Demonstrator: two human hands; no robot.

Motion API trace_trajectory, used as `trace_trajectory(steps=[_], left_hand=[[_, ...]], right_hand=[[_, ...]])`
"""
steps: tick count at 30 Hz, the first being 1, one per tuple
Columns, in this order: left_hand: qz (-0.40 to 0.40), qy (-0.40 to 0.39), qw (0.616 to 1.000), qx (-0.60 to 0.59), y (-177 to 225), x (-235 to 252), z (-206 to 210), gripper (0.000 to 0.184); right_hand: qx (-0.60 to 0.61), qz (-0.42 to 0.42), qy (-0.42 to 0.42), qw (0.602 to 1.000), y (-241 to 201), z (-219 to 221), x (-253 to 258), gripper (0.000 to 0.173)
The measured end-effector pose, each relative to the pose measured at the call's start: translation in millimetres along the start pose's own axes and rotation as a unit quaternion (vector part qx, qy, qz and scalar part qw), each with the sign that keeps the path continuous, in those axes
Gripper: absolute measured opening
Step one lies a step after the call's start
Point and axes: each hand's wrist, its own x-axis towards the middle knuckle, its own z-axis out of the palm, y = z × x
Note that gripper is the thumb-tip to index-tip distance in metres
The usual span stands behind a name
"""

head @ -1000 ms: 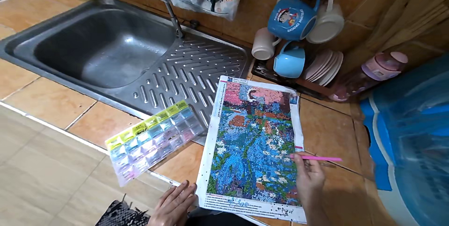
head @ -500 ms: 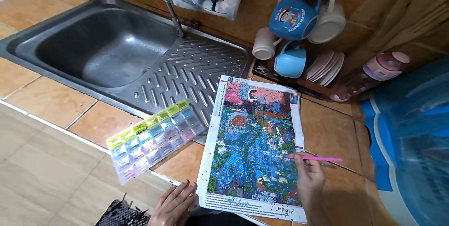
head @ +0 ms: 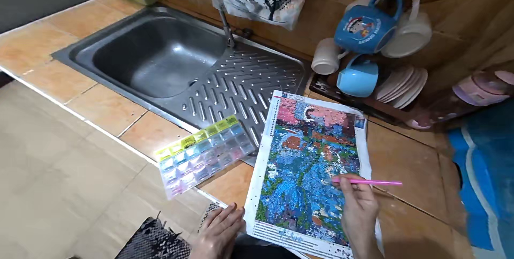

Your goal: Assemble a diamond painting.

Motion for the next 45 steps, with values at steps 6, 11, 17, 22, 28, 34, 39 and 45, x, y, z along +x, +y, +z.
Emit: trace_trajectory(steps=[6, 11, 17, 22, 28, 34, 39, 45], left_hand=[[0.001, 0.008, 1.0, 0.002, -2.3, -3.0, 3.4, 0.027], [0.008, 0.017, 1.0, 0.004, -3.2, -3.8, 5.6, 0.026], [0.012, 0.029, 1.0, 0.002, -4.9, -4.5, 8.1, 0.026], [0.01, 0.031, 0.999, 0.001, -5.3, -5.0, 8.7, 0.027], [0.018, 0.035, 0.999, 0.004, -7.3, -4.9, 9.4, 0.028], [0.019, 0.038, 0.999, 0.004, -7.3, -4.6, 9.8, 0.027], [0.018, 0.037, 0.999, 0.005, -7.6, -4.9, 9.8, 0.027], [0.022, 0.039, 0.999, 0.008, -8.4, -4.8, 9.7, 0.029]], right_hand=[[0.013, -0.018, -0.075, 0.997, -6.6, 45.3, -1.0, 0.012], [-0.017, -0.019, -0.106, 0.994, -3.9, 66.0, -3.4, 0.012], [-0.052, -0.038, -0.125, 0.99, 3.0, 75.3, -2.1, 0.016], [-0.077, -0.047, -0.127, 0.988, 7.9, 78.9, -2.1, 0.018], [-0.082, -0.06, -0.131, 0.986, 12.9, 82.6, -2.5, 0.018], [-0.088, -0.06, -0.131, 0.986, 11.8, 84.2, -2.6, 0.018], [-0.096, -0.076, -0.132, 0.984, 14.1, 86.1, -2.8, 0.019], [-0.117, -0.089, -0.138, 0.979, 13.1, 88.2, -2.9, 0.018]])
